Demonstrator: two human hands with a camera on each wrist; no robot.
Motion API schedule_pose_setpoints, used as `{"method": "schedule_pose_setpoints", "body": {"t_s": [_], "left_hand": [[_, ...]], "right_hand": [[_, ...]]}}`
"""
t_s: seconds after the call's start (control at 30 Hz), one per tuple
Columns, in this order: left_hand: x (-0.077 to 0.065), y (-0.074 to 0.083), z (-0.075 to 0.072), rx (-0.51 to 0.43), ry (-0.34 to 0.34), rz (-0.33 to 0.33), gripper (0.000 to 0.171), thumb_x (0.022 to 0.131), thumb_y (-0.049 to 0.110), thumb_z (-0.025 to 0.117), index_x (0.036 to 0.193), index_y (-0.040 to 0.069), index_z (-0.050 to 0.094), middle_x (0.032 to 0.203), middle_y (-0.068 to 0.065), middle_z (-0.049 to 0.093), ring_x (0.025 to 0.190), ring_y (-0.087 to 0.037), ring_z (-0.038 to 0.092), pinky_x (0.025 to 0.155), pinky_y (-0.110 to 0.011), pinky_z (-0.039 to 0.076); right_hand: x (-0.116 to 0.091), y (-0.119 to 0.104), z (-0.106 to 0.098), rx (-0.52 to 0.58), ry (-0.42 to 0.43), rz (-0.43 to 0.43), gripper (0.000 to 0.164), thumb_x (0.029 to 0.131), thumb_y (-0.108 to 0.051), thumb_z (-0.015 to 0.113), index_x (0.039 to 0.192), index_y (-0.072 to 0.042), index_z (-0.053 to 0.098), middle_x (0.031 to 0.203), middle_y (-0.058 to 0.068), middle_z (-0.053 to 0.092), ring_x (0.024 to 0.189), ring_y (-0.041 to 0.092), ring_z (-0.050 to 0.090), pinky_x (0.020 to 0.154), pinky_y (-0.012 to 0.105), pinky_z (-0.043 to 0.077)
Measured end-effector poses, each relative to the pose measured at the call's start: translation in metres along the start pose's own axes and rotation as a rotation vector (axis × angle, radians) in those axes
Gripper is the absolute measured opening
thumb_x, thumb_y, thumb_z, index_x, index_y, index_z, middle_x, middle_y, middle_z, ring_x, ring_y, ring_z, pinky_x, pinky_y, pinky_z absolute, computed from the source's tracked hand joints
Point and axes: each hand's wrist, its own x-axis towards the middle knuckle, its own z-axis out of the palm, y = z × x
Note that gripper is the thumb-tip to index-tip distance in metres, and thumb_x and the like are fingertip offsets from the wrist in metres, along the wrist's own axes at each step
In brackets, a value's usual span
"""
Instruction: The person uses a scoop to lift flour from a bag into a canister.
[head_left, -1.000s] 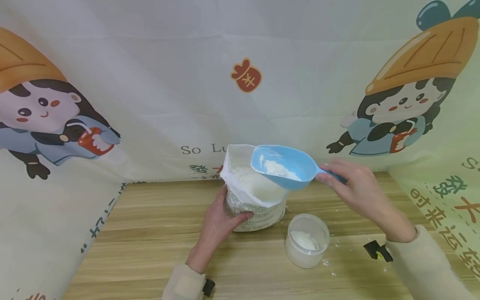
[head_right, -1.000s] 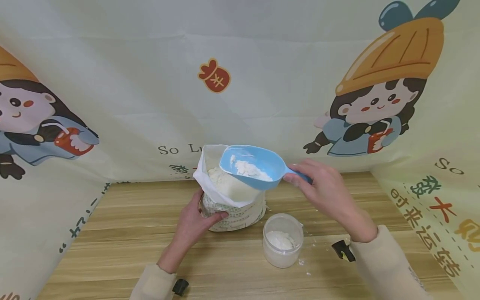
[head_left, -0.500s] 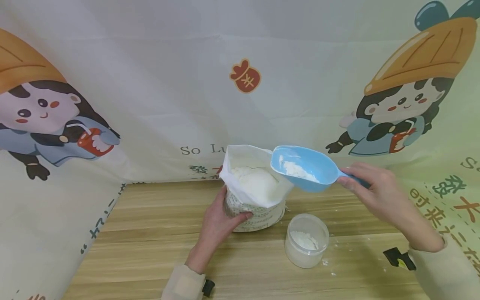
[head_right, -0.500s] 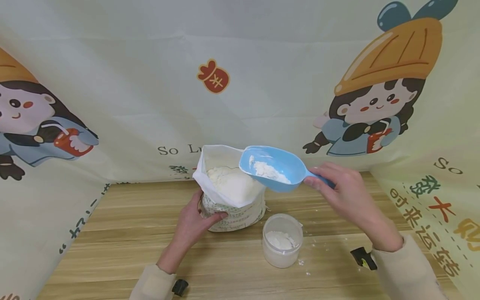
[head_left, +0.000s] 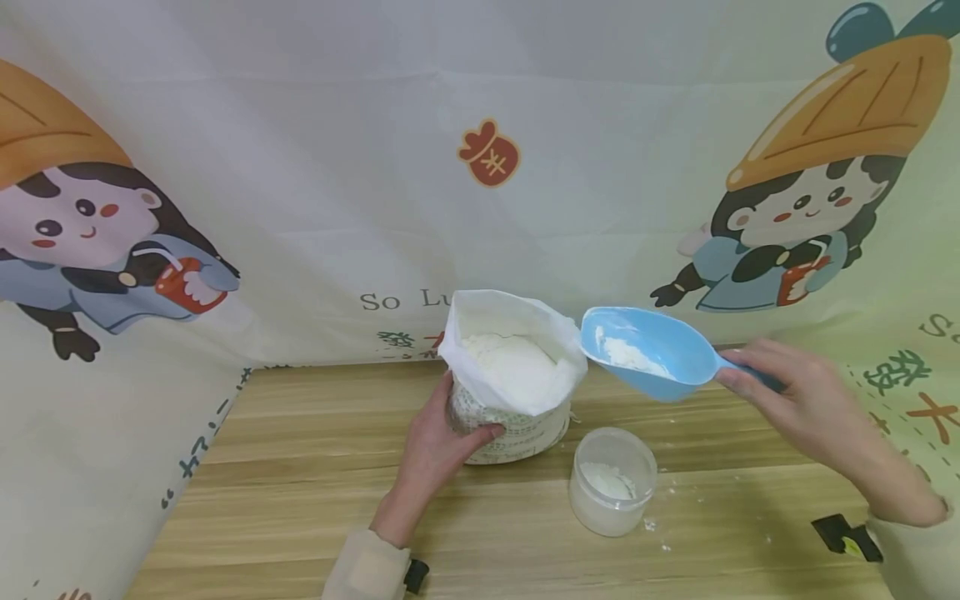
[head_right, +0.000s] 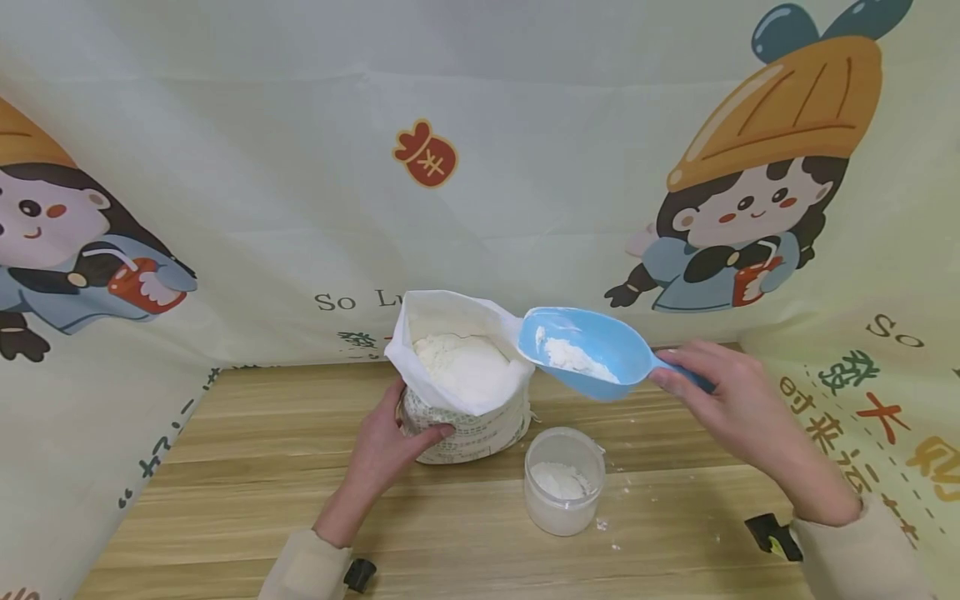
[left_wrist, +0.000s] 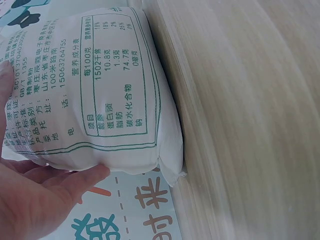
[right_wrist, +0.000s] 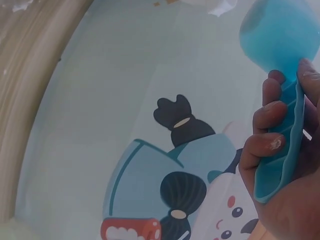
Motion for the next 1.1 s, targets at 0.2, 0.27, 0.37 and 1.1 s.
{"method": "schedule_pose_setpoints", "body": {"t_s": [0.2, 0.27, 0.37, 1.1], "left_hand": [[0.0, -0.001, 0.0, 0.01, 0.001, 0.001, 0.112, 0.074, 0.044, 0.093, 0.162, 0.012, 0.032, 0.156, -0.017, 0.048, 0.142, -0.041, 0.045, 0.115, -0.061, 0.037], [0.0, -0.001, 0.001, 0.014, 0.001, 0.0, 0.112, 0.074, 0.044, 0.093, 0.162, 0.012, 0.032, 0.157, -0.017, 0.048, 0.142, -0.041, 0.045, 0.116, -0.06, 0.037], [0.0, -0.001, 0.001, 0.017, 0.001, -0.001, 0.112, 0.074, 0.044, 0.093, 0.162, 0.011, 0.032, 0.157, -0.017, 0.048, 0.142, -0.041, 0.045, 0.116, -0.06, 0.037], [0.0, 0.0, 0.0, 0.001, -0.001, -0.006, 0.112, 0.074, 0.044, 0.093, 0.162, 0.012, 0.032, 0.156, -0.017, 0.048, 0.142, -0.041, 0.045, 0.115, -0.062, 0.037]], "right_hand": [[-0.009, 0.008, -0.005, -0.024, -0.024, 0.008, 0.019, 0.091, -0.007, 0.078, 0.11, -0.005, 0.078, 0.097, 0.003, 0.075, 0.086, 0.001, 0.063, 0.074, 0.007, 0.047], [-0.012, 0.01, -0.006, -0.028, -0.027, 0.007, 0.02, 0.09, -0.007, 0.079, 0.11, -0.004, 0.078, 0.097, 0.003, 0.076, 0.086, 0.001, 0.064, 0.075, 0.006, 0.047], [-0.016, 0.014, -0.008, -0.044, -0.028, 0.003, 0.021, 0.089, -0.007, 0.08, 0.11, -0.004, 0.079, 0.098, 0.003, 0.076, 0.087, 0.003, 0.065, 0.076, 0.005, 0.046], [-0.04, 0.034, -0.014, -0.163, -0.18, -0.002, 0.022, 0.087, -0.016, 0.083, 0.107, -0.006, 0.08, 0.096, 0.001, 0.077, 0.081, 0.016, 0.069, 0.065, 0.036, 0.058]]}}
